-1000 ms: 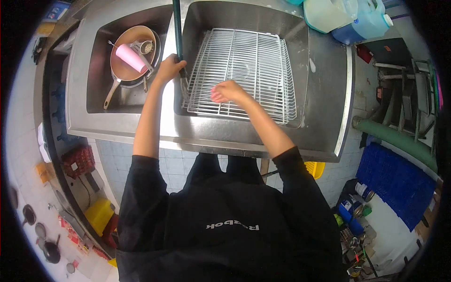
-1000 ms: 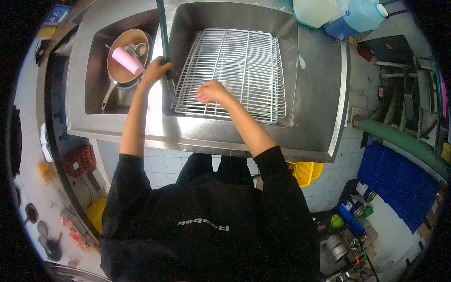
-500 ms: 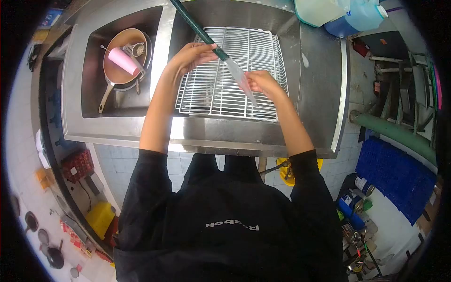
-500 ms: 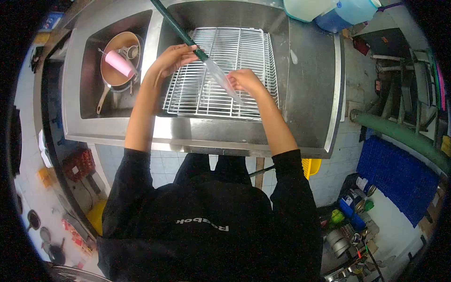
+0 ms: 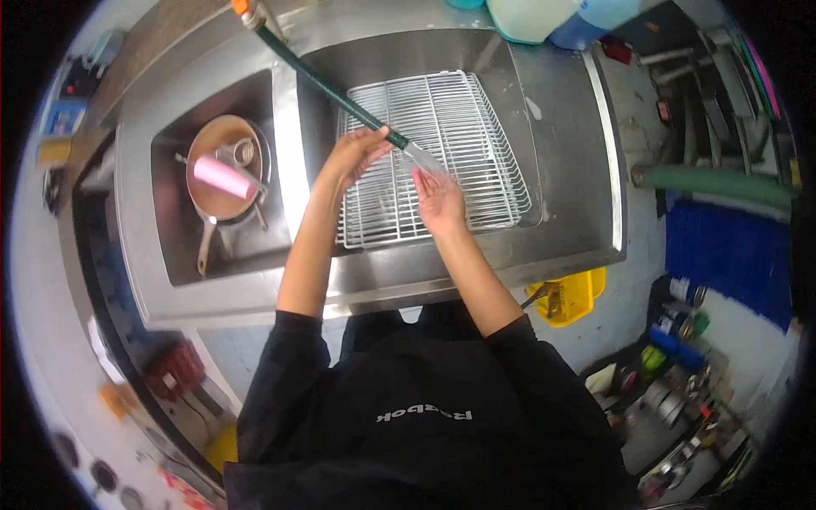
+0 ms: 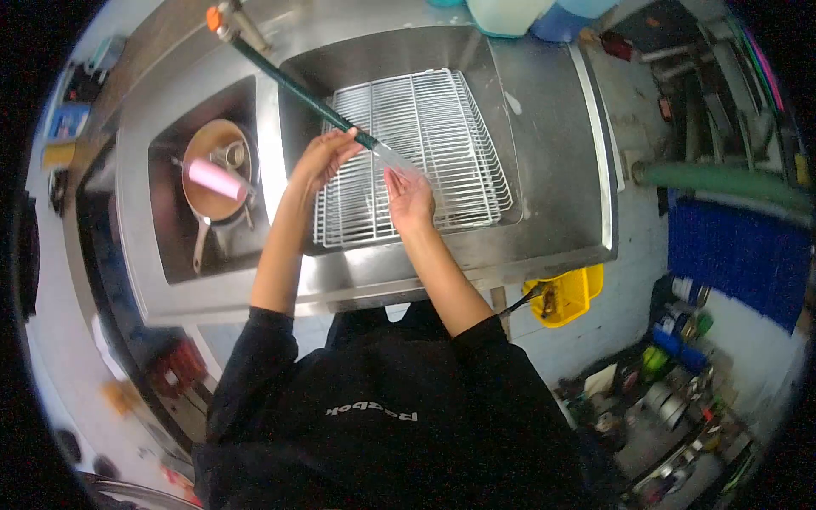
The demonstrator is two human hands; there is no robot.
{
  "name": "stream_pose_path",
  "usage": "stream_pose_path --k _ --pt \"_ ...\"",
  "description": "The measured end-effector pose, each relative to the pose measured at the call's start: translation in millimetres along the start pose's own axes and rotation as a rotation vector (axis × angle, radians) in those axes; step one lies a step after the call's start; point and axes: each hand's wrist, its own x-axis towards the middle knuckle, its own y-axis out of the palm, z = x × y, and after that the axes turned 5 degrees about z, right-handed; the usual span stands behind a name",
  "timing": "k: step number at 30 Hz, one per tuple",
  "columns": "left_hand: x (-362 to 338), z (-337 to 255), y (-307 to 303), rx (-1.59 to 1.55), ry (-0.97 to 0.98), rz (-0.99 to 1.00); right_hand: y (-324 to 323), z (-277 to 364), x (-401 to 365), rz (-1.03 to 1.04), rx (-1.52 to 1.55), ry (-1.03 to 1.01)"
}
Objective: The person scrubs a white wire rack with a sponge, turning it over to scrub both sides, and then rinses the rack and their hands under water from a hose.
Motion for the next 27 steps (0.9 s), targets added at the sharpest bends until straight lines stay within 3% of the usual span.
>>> stream_pose_path --k 4,8,10,13,17,23,27 --pt "20 11 -6 -0.077 -0.003 0.029 48 -36 -13 -0.197 0.129 -0.176" --pt "38 6 8 -0.043 -0.044 0.012 74 -54 6 0.017 -0.096 -0.327" --pt "53 9 3 0.117 -0.065 0.047 92 -52 15 0.013 -0.1 -0.356" --pt "65 11 3 0.024 -0.074 0.119 123 -46 28 -0.057 -0.112 -0.432" --pt "80 2 4 -0.018 -0.105 0.215 132 -40 61 -0.152 -0.061 -0.536" --pt "86 -7 13 -0.045 -0.138 0.287 118 -32 80 -0.116 -0.02 -0.627" --pt "90 -13 17 -0.02 -0.17 0.253 130 -35 80 -0.205 0.017 -0.674"
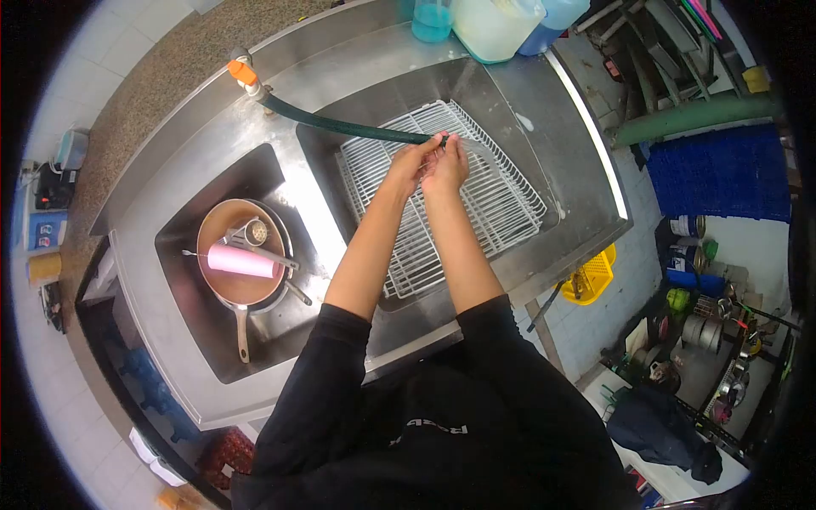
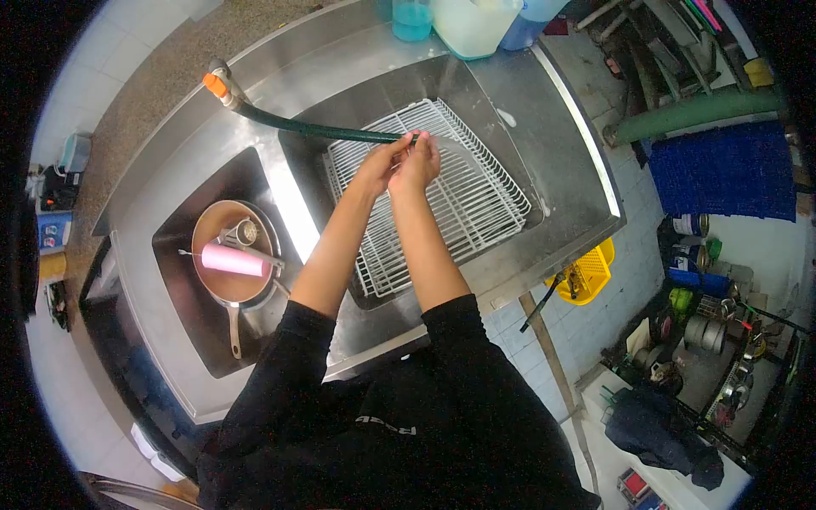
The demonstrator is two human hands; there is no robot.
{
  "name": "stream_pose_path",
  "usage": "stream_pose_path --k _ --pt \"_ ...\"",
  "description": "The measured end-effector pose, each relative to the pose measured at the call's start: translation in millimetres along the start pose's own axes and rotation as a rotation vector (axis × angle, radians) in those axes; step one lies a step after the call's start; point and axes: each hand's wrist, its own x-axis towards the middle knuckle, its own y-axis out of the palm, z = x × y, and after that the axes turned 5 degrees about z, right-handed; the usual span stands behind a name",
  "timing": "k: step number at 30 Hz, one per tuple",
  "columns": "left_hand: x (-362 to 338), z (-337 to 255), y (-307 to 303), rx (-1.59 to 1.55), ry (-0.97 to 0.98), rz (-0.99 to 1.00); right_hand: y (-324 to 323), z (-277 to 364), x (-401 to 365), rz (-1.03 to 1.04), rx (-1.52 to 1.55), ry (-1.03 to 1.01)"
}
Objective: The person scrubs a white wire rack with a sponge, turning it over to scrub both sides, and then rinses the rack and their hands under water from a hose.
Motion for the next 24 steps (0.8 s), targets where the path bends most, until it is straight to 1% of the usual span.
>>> stream_pose_path --k 4,7,9,10,13,17,21,22,24 --pt "7 5 -4 -0.048 0.034 0.025 -3 -9 8 -0.052 0.144 0.047" --pt "16 12 -16 -0.031 0.025 0.039 -6 -13 19 -0.085 0.199 0.185" --pt "14 10 -17 -0.028 -0.005 0.04 -5 -20 26 -0.151 0.295 0.217" --pt "5 6 -9 -0.042 0.048 0.031 -5 -23 29 -0.183 0.345 0.233" --pt "6 7 -18 0.129 0.001 -0.097 -8 -33 31 -0.193 0.343 0.243" --pt "21 25 -42 0.106 0.008 -0.069 -21 -44 32 -0.213 0.369 0.299" --pt "19 27 -50 0.145 -0.038 -0.118 -26 -55 36 -0.279 0.335 0.311" --pt "19 28 -51 0.112 0.017 -0.091 -26 -57 38 -0.285 0.328 0.341" --pt "20 25 -54 0.126 0.035 -0.116 -22 -63 42 -0.31 0.321 0.345"
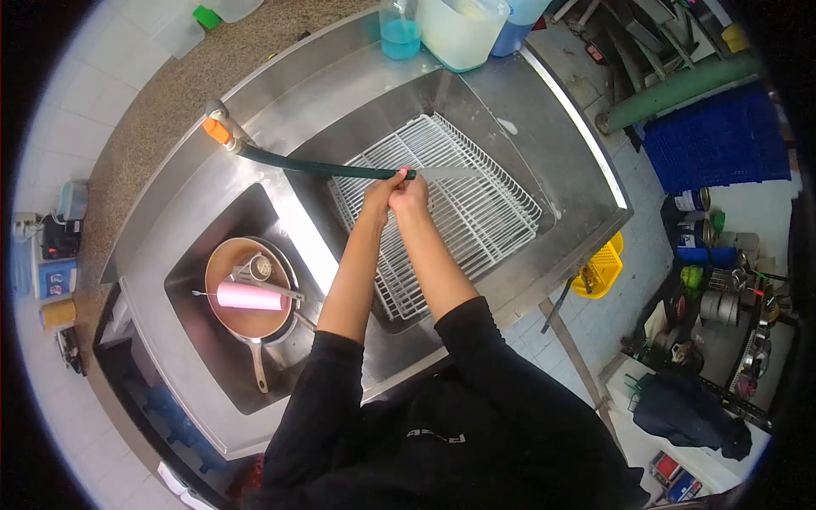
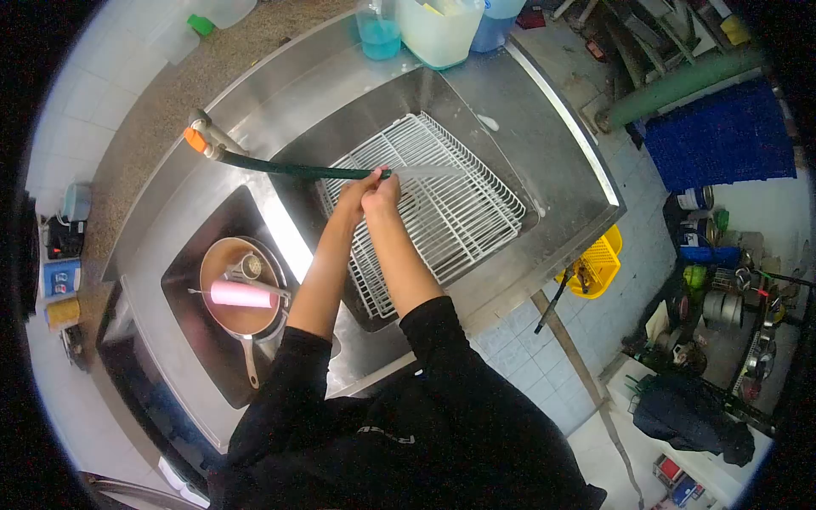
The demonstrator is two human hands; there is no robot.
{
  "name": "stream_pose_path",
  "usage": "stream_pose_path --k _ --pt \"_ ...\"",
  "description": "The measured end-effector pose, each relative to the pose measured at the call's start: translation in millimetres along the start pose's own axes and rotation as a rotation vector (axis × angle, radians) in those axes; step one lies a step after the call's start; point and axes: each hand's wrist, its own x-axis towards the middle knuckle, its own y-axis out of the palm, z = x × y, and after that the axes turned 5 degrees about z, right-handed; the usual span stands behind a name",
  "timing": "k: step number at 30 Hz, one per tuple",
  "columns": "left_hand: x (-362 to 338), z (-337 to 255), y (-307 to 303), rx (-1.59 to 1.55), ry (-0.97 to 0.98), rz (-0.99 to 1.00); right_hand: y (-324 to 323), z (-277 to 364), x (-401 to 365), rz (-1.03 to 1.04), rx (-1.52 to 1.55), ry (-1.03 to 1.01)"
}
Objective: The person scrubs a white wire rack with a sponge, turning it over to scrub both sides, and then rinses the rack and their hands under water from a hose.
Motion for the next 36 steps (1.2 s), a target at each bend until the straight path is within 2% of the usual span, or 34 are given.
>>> stream_pose_path --k 4,7,8,10,11,12,13,14,15,17,19,22,28,32,35,36 --pt "-3 -14 2 0.049 -0.034 -0.103 7 -5 9 -0.015 0.026 0.043" --pt "-12 -16 5 -0.017 0.074 -0.118 5 -9 19 0.051 0.108 0.111" --pt "-2 -5 -11 -0.017 0.082 -0.153 6 -11 20 0.034 0.068 0.127" --pt "-26 -18 -19 0.146 0.066 -0.182 9 -20 18 0.011 0.041 0.158" --pt "-43 -26 -17 0.28 0.115 -0.195 8 -21 18 -0.001 0.03 0.172" --pt "-40 -6 -44 0.644 0.371 -0.351 21 -14 -13 0.009 -0.048 0.188" --pt "-55 -7 -60 0.923 0.482 -0.427 21 -14 -14 0.004 -0.007 0.157" --pt "-84 -19 -50 1.088 0.692 -0.523 21 -16 -14 -0.003 0.033 0.128" --pt "-114 -37 -39 1.238 0.684 -0.592 18 -19 -14 -0.013 0.068 0.102" --pt "-130 -32 -64 1.528 0.651 -0.788 16 -22 -20 -0.07 0.152 0.011" --pt "-135 -21 -81 1.649 0.619 -0.821 14 -20 -39 -0.082 0.21 -0.056" --pt "-134 -10 -80 1.732 0.575 -0.846 15 -15 -60 -0.08 0.223 -0.12" --pt "-128 -12 -81 1.649 0.562 -0.842 15 -10 -74 -0.019 0.258 -0.22" --pt "-127 -12 -81 1.639 0.562 -0.834 11 -9 -90 -0.088 0.314 -0.187" --pt "-126 -11 -82 1.635 0.559 -0.836 3 -13 -96 -0.03 0.359 -0.207" --pt "-127 -12 -81 1.622 0.558 -0.832 -4 -16 -95 0.073 0.364 -0.206"
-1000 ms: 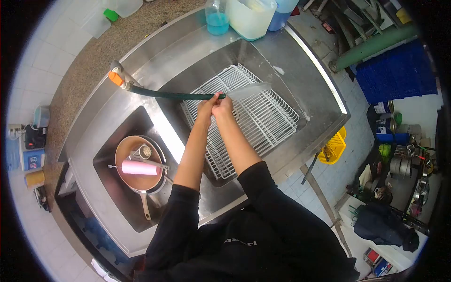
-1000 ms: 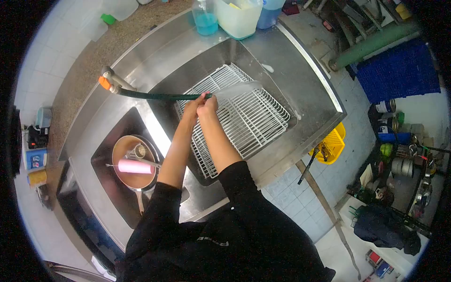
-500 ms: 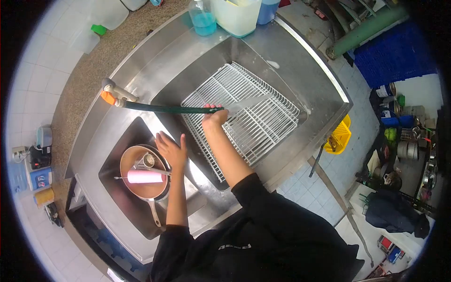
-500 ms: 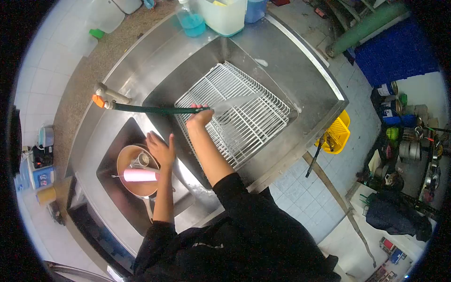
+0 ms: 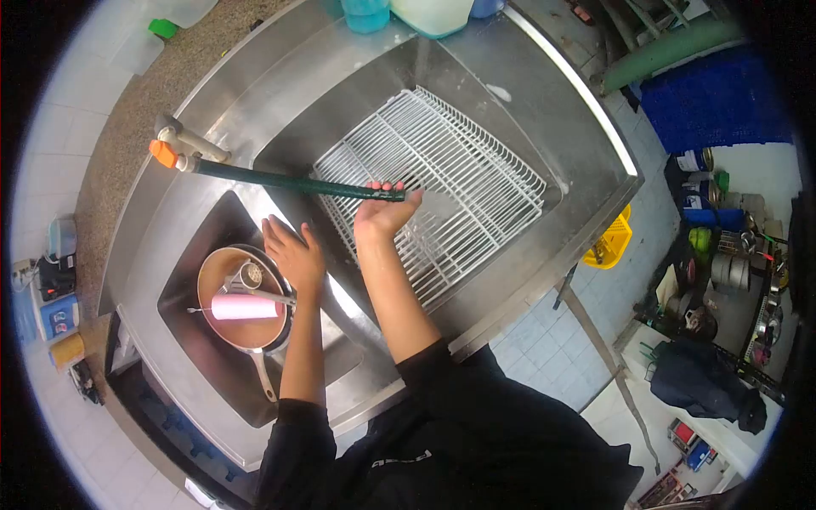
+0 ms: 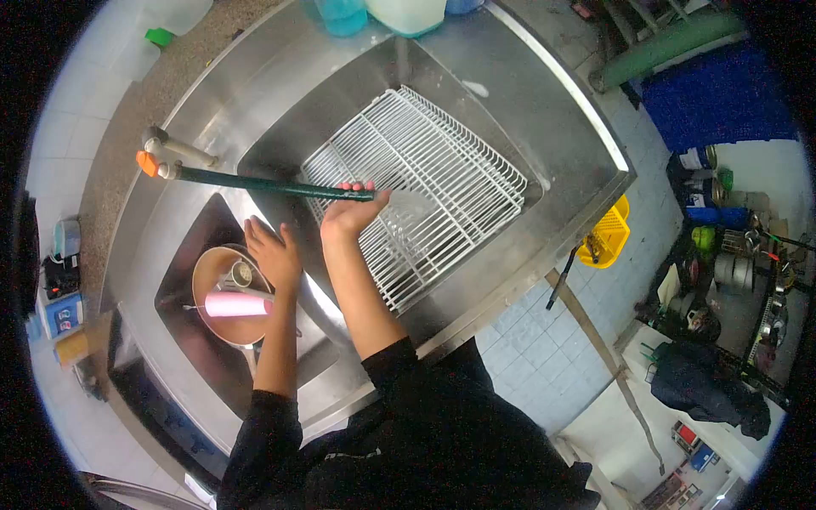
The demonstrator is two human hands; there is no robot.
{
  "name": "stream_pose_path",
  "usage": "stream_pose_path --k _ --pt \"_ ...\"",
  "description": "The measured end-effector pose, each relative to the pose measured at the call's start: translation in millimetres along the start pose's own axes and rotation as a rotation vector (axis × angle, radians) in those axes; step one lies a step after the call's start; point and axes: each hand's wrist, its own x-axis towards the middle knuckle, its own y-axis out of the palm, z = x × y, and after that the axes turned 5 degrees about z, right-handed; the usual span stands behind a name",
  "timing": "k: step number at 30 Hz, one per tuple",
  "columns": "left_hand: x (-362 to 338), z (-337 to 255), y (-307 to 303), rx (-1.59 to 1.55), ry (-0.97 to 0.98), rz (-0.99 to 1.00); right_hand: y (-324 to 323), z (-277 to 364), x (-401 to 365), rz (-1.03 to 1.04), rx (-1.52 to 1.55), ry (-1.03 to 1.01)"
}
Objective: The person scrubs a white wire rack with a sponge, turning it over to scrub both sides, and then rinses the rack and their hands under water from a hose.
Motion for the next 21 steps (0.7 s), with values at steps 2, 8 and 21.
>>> stream_pose_path --k 2,8,21 --pt "0 2 1 0.008 -0.002 0.003 -12 1 5 0.047 0.059 0.08" --pt "-2 0 0 -0.02 -0.021 -0.01 -35 2 9 0.083 -0.27 0.457" --pt "-3 2 5 0.045 -0.039 -0.034 -39 15 -7 0.327 -0.155 0.291"
